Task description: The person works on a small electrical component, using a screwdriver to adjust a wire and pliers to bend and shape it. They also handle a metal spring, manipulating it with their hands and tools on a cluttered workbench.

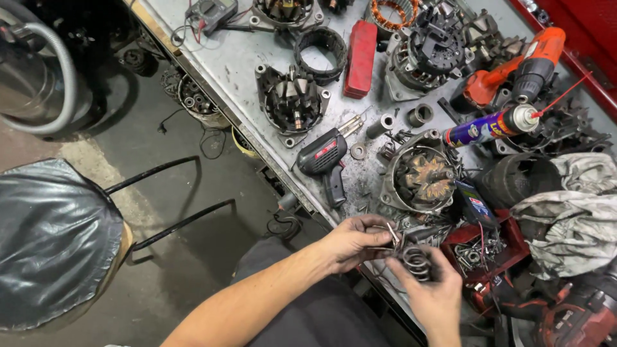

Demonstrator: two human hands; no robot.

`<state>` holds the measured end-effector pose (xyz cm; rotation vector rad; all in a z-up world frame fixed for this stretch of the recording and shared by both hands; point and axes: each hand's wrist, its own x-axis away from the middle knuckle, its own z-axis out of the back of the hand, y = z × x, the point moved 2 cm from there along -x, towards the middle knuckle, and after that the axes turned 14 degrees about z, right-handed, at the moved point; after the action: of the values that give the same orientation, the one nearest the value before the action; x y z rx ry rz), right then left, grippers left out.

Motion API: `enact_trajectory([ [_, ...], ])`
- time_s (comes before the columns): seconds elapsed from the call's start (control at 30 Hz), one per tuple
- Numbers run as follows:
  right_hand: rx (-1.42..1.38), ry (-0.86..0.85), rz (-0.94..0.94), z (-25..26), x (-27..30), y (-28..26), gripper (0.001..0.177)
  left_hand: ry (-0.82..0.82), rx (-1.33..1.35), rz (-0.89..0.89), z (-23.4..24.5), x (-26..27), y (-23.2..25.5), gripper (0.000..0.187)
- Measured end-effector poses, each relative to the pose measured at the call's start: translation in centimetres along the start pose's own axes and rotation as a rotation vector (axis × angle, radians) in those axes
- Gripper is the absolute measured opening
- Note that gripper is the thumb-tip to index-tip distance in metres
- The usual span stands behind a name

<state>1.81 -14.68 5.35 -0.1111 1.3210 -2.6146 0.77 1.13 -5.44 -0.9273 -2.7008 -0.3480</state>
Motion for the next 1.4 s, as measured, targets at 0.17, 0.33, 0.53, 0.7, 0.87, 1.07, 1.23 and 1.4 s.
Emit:
enact_trajectory([
  [0.17, -0.039, 0.048, 0.086, -0.6, 0.7, 0.1, 0.036, 0.011, -0.031, -0.033, -0.9, 0.6, 0.6, 0.028],
  [0.33, -0.125, -0.013, 0.148, -0.2, 0.5, 0.5, 0.036, 0.070, -0.084, -0.064, -2.0, 1.0, 0.9, 0.025],
  [0.53, -0.025, -0.058, 0.162, 0.0, 0.3, -1.3, 0.030, 0.151, -0.232, -0.185, -2.6, 1.7, 1.5, 0.025],
  [0.7, 0.035, -0.080, 0.186, 0.5, 0.0, -1.6, 0.030, 0.122, -0.524, -0.330, -4.1, 2.8, 2.3, 0.033],
  [0.87, 0.001, -0.097, 0.148, 0.7, -0.2, -1.7, 0.030, 0.121, -0.570, -0.404, -4.5, 2.6, 2.4, 0.025],
  [1.07, -0.066, -0.187, 0.078, 2.4, 0.8, -1.4, 0.039, 0.070, -0.666, -0.343, -4.8, 3.5, 2.6, 0.033],
  [1.23, -0.102, -0.370, 0.082, 6.2, 3.6, 3.4, 0.072, -0.041, -0.701, -0.127, -3.7, 4.7, 2.3, 0.033],
  [1.4, 0.026, -0.339, 0.072, 7.7, 3.8, 0.0, 0.054, -0.049, -0.666, -0.133, -2.4, 4.5, 1.6, 0.035],
])
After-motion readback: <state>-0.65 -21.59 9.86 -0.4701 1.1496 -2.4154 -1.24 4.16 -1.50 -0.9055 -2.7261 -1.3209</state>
